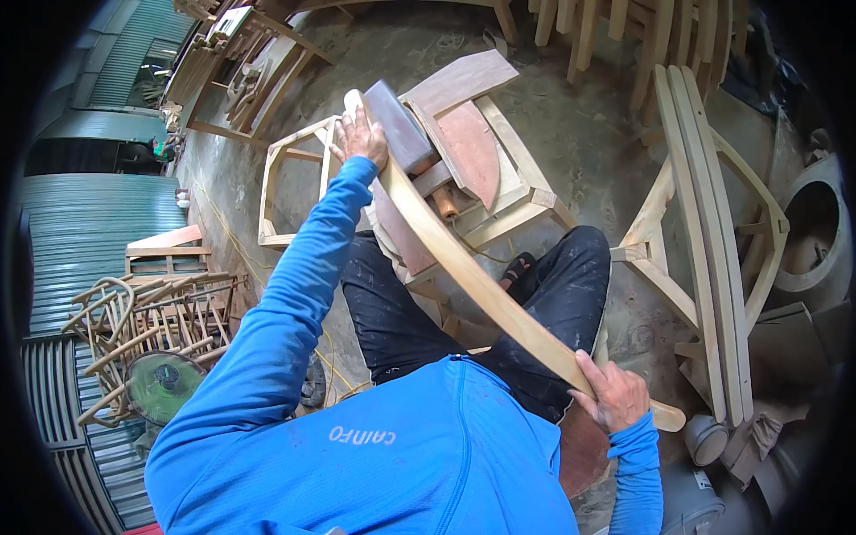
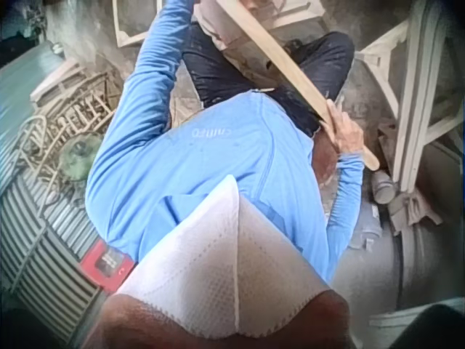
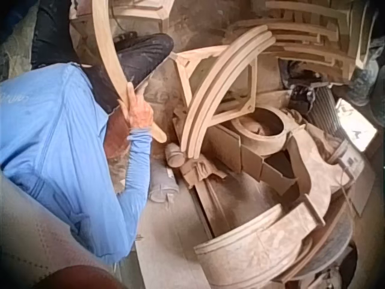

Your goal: Sanding curved wooden chair components using a belt sander.

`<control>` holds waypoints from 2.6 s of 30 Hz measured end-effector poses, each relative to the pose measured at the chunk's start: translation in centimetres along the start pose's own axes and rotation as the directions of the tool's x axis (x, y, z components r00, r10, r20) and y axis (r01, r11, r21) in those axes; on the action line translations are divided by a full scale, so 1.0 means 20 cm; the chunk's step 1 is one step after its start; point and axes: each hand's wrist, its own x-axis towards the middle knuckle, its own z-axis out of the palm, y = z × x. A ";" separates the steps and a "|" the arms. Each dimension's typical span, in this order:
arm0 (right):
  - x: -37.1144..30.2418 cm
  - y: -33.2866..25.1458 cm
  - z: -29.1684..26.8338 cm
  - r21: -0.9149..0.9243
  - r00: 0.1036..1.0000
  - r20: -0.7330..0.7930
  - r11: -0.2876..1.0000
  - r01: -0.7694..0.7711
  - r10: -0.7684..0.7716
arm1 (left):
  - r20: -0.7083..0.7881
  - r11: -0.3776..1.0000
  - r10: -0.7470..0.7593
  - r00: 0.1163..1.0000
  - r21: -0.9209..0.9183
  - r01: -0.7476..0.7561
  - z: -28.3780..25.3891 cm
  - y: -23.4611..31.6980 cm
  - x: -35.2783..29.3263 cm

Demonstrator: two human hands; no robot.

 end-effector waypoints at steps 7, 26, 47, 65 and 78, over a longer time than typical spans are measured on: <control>-0.37 0.06 0.03 0.059 0.998 0.045 0.997 -0.044 0.042 | 0.010 0.999 0.042 0.999 -0.028 -0.042 0.03 0.21 -0.45; 0.62 -0.26 0.03 -0.038 1.000 -0.007 0.999 0.012 -0.012 | -0.197 0.978 0.112 0.974 -0.152 -0.143 0.07 -0.17 0.72; 1.29 -0.57 0.18 0.005 0.978 -0.203 0.998 -0.056 0.056 | -0.096 0.989 0.017 0.995 -0.142 -0.030 0.04 0.01 0.33; 0.28 -0.26 0.06 -0.044 0.971 -0.232 0.998 0.045 -0.054 | -0.001 0.986 0.033 0.999 -0.166 -0.033 0.05 0.11 0.09; 1.17 -0.46 0.17 -0.086 0.947 -0.320 0.996 0.003 -0.030 | -0.058 0.997 -0.044 0.997 -0.072 0.040 0.00 -0.11 0.93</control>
